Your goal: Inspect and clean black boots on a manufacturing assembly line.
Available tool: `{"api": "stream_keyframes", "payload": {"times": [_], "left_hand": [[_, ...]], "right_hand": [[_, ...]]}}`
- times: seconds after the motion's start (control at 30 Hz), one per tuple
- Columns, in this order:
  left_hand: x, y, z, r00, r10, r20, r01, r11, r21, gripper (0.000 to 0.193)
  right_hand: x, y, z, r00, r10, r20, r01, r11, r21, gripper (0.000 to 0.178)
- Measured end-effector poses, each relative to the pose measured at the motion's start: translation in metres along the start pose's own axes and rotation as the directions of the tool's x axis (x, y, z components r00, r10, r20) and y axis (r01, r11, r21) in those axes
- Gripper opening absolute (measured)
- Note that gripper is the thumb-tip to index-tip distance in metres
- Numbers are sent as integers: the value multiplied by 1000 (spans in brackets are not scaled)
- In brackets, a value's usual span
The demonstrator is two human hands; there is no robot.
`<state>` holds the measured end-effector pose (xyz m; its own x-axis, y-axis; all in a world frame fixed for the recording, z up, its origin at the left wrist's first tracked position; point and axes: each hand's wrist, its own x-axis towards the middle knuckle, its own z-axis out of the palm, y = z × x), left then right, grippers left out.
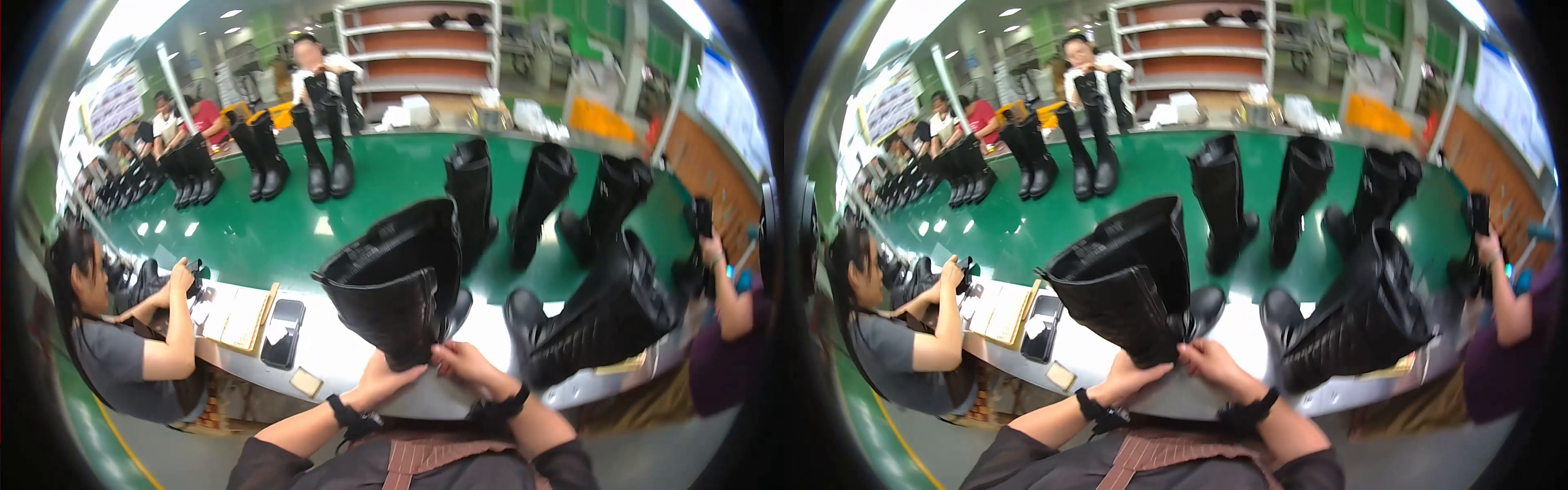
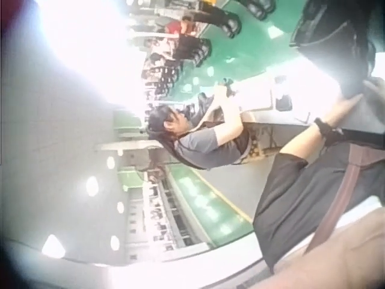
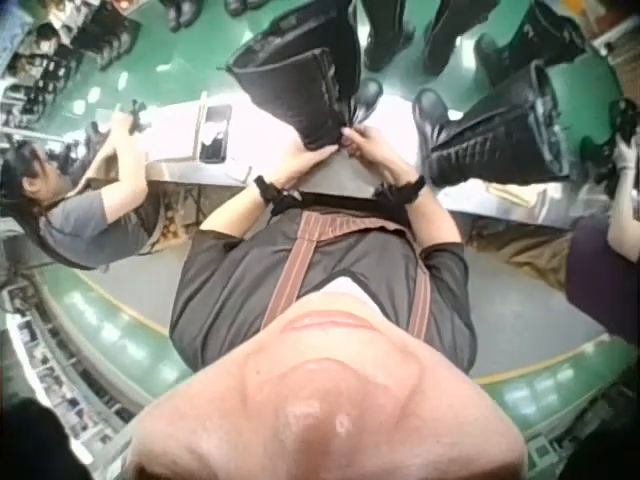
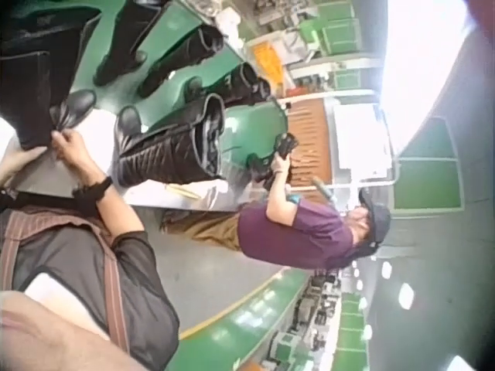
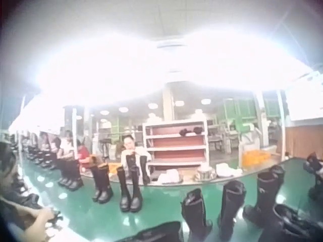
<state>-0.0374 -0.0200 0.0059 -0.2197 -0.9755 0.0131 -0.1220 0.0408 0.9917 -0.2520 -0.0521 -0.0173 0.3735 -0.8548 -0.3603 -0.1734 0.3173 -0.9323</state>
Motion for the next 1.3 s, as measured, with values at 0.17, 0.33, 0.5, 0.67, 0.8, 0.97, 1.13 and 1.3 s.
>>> {"api": "stream_keyframes", "payload": {"times": [0.17, 0.33, 0.5, 0.67, 0.8, 0.97, 1.13, 1.3], "left_hand": [[-1, -12, 1, 999, 20, 48, -14, 994, -105, 51], [-2, -10, 2, 1000, -4, -8, 4, 999, -33, 55], [-1, -10, 1, 1000, -3, 19, 4, 999, -42, 65], [2, -21, 1, 997, 74, 9, -75, 997, 11, 78], [4, -29, 3, 999, 42, 6, -42, 999, 7, 70], [3, -26, 6, 986, 153, -71, -150, 988, 39, 55], [0, -18, 7, 997, 70, -40, -73, 995, -72, 55], [0, -13, 5, 995, 93, -27, -94, 994, -63, 56]], "right_hand": [[3, 1, -14, 991, 42, 124, -37, 998, -40, 41], [-2, -1, -21, 978, 45, 205, -52, 998, 29, 27], [-7, -7, -23, 975, 96, 199, -119, 987, 107, 27], [-8, -6, -22, 976, 93, 195, -119, 985, 126, 25], [-9, -6, -22, 980, 95, 175, -117, 985, 123, 24], [-11, -8, -21, 982, 69, 174, -91, 988, 121, 22], [-8, -4, -22, 986, 59, 154, -72, 994, 79, 21], [-2, -2, -23, 979, 64, 192, -82, 993, 85, 24]]}}
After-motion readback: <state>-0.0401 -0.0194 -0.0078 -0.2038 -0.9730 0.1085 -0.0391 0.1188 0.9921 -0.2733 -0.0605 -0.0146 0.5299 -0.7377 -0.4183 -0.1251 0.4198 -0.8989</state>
